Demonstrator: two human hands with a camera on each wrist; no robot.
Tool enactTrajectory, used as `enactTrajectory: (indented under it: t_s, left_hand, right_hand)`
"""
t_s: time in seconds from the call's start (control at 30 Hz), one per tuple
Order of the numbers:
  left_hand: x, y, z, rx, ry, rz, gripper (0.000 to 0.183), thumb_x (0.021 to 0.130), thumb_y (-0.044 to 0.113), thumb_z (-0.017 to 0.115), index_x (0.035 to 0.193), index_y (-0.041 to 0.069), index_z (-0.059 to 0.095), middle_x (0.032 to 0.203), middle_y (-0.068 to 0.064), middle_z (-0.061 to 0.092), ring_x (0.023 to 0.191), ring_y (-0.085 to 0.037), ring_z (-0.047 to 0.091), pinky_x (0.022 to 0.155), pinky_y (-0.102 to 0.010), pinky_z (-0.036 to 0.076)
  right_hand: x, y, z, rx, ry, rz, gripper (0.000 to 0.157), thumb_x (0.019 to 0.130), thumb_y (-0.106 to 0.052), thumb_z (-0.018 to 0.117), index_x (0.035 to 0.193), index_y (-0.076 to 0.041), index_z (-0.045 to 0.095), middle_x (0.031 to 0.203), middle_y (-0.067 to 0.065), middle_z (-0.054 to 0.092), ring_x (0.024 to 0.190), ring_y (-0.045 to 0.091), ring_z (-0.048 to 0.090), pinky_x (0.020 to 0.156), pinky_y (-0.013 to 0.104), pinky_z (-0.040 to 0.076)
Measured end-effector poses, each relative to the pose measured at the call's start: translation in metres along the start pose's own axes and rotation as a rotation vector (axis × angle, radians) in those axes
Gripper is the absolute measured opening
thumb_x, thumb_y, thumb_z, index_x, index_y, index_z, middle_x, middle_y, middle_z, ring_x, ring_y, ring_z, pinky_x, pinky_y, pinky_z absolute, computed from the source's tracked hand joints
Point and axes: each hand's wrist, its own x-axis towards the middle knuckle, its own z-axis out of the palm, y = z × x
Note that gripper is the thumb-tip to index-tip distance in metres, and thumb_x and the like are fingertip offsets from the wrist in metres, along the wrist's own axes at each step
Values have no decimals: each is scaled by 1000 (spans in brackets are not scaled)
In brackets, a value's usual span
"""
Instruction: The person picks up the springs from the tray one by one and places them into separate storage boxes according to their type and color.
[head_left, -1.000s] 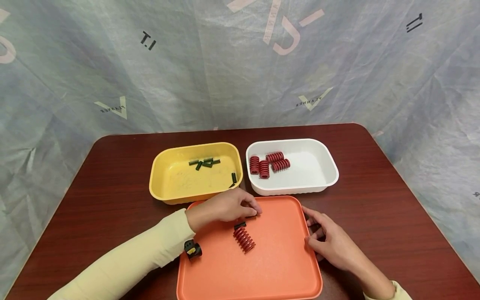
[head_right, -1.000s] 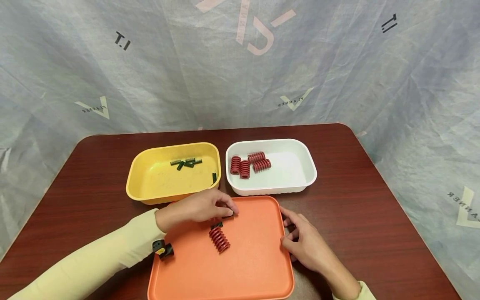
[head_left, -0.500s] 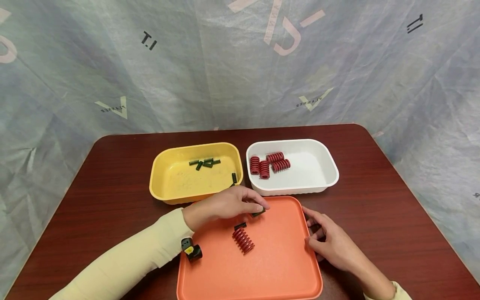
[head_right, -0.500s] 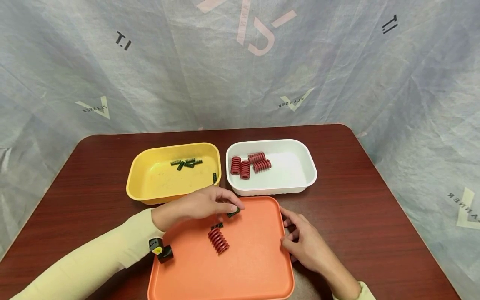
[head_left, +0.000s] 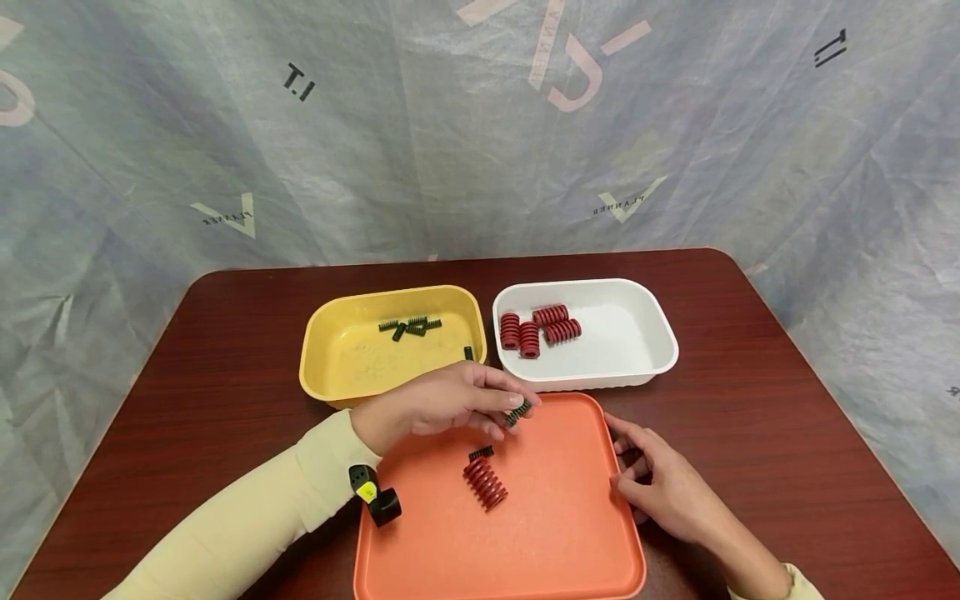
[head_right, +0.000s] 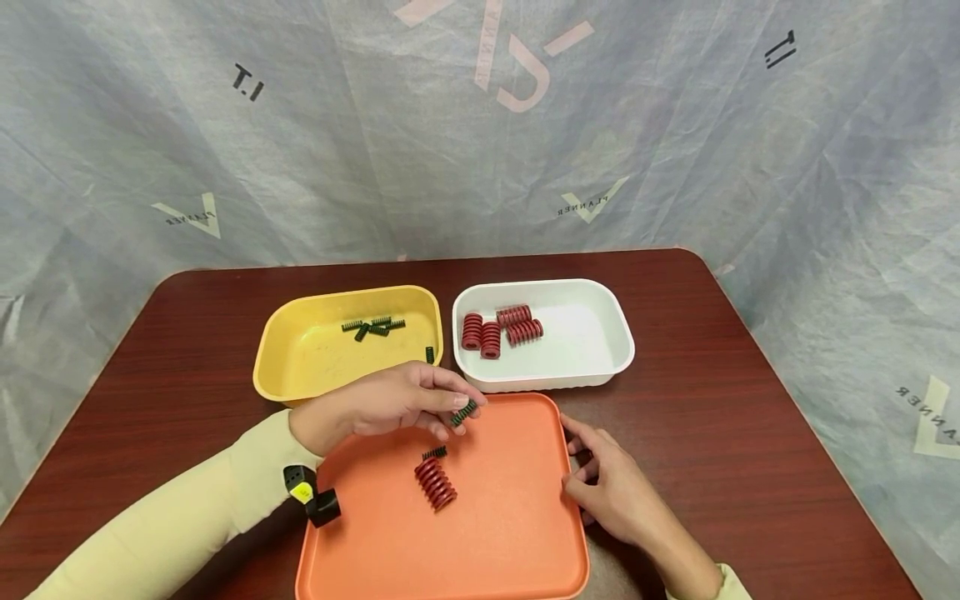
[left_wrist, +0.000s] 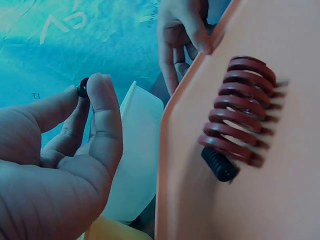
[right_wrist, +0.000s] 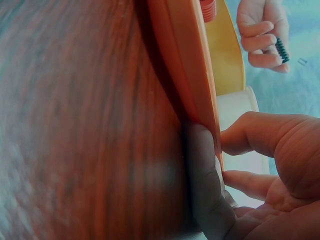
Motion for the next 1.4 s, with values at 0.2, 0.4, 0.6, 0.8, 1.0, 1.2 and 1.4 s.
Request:
enactTrajectory:
  t_s: [0.2, 0.4, 0.6, 0.8, 1.0, 1.2, 1.4]
  left_hand:
    - [-3, 4, -9, -17, 14, 36, 31, 106, 5, 58, 132, -11, 63, 119, -22, 71, 86, -19, 70, 77, -28, 62]
    - [-10, 12, -24, -56, 66, 61, 34, 106, 2, 57, 135, -15, 57, 116, -17, 73, 91, -20, 73, 81, -31, 63]
    - [-21, 21, -46, -104, 144, 53, 37, 106, 2, 56, 140, -14, 54, 115, -16, 72, 90, -20, 73, 81, -31, 63]
    - [-33, 28, -68, -91, 221, 56, 35, 107, 3, 54, 140, -10, 56, 119, -16, 71, 91, -20, 73, 91, -39, 60]
    - [-41, 33, -87, -23, 254, 60, 41, 108, 7, 55, 144, -11, 51, 127, -19, 68, 102, -26, 72, 104, -53, 49]
    - [-48, 35, -111, -12, 286, 30, 42, 107, 10, 58, 145, -7, 53, 123, -11, 72, 107, -28, 71, 105, -51, 50]
    - [-53, 34, -134, -9, 341, -23, 42, 105, 9, 61, 144, -6, 55, 122, -14, 73, 104, -28, 72, 104, -49, 51]
  right_hand:
    - [-1, 1, 0, 3, 2, 4, 77, 88, 11, 64, 158, -10, 39, 122, 20, 49, 80, 19, 62, 46, 39, 60]
    - [-1, 0, 0, -4, 0, 15, 78, 88, 10, 65, 158, -11, 39, 123, 20, 48, 81, 19, 62, 47, 38, 60]
    - [0, 0, 0, -1, -1, 21, 77, 88, 10, 64, 158, -11, 39, 124, 20, 49, 81, 20, 62, 47, 39, 60]
    - [0, 0, 0, -2, -3, 18, 77, 88, 10, 65, 158, -10, 39, 123, 20, 49, 81, 20, 61, 46, 39, 60]
    - [0, -1, 0, 2, -2, 17, 77, 88, 10, 65, 158, -10, 39, 123, 20, 49, 81, 20, 61, 46, 39, 60]
    - [1, -1, 0, 0, 2, 18, 77, 87, 11, 64, 158, -10, 40, 123, 21, 49, 82, 20, 61, 47, 39, 60]
    - [1, -2, 0, -8, 1, 4, 76, 87, 11, 64, 157, -9, 40, 121, 21, 50, 81, 19, 61, 46, 39, 60]
